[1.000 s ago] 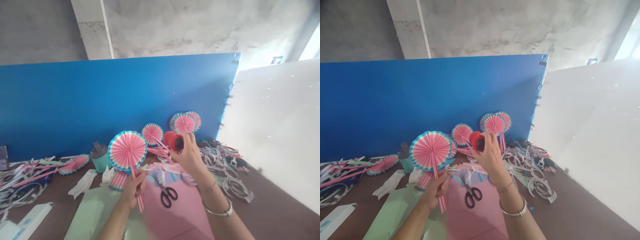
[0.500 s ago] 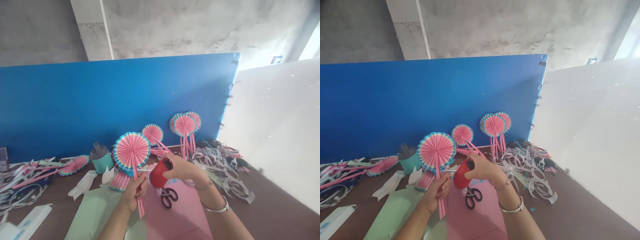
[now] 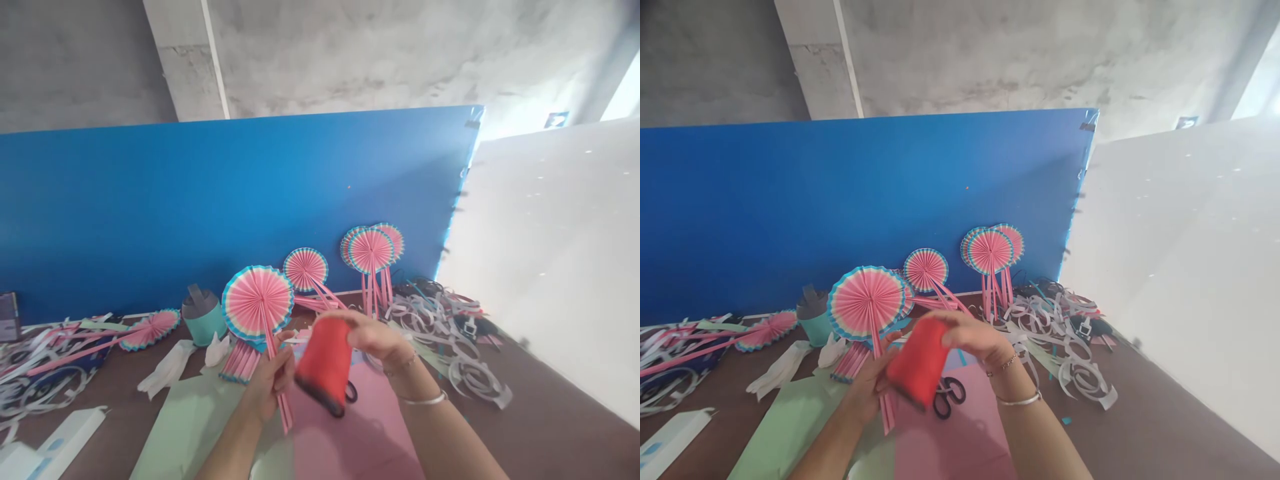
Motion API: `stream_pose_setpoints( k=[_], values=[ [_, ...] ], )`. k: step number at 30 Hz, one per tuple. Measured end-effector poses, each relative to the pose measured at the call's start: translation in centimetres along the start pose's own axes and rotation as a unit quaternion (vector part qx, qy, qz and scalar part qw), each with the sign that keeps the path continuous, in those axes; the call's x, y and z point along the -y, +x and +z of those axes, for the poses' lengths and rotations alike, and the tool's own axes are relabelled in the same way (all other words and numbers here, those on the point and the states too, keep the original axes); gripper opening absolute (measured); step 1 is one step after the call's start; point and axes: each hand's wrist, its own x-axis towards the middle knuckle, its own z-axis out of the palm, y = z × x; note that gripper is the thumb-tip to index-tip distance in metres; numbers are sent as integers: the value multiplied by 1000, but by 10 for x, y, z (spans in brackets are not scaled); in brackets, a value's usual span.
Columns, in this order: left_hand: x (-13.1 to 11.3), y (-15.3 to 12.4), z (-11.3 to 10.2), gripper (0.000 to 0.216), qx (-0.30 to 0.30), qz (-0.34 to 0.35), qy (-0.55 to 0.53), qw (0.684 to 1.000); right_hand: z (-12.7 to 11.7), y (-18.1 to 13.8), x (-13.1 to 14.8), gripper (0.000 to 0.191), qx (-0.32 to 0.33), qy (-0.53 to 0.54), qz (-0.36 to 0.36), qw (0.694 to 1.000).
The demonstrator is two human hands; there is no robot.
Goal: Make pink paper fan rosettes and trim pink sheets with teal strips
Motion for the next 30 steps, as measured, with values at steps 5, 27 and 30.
stream_pose_setpoints(
  k=[5, 27, 30],
  values=[
    [5, -1, 5, 48, 4, 6, 41, 999, 18, -2, 3, 36, -151, -407, 67, 898],
    [4, 12, -6, 48, -149, 169, -21, 974, 11, 104, -78, 31, -305, -412, -33, 858],
    [4, 12, -5, 50, -153, 165, -20, 974, 8, 101, -79, 39, -276, -421, -32, 864]
  ],
)
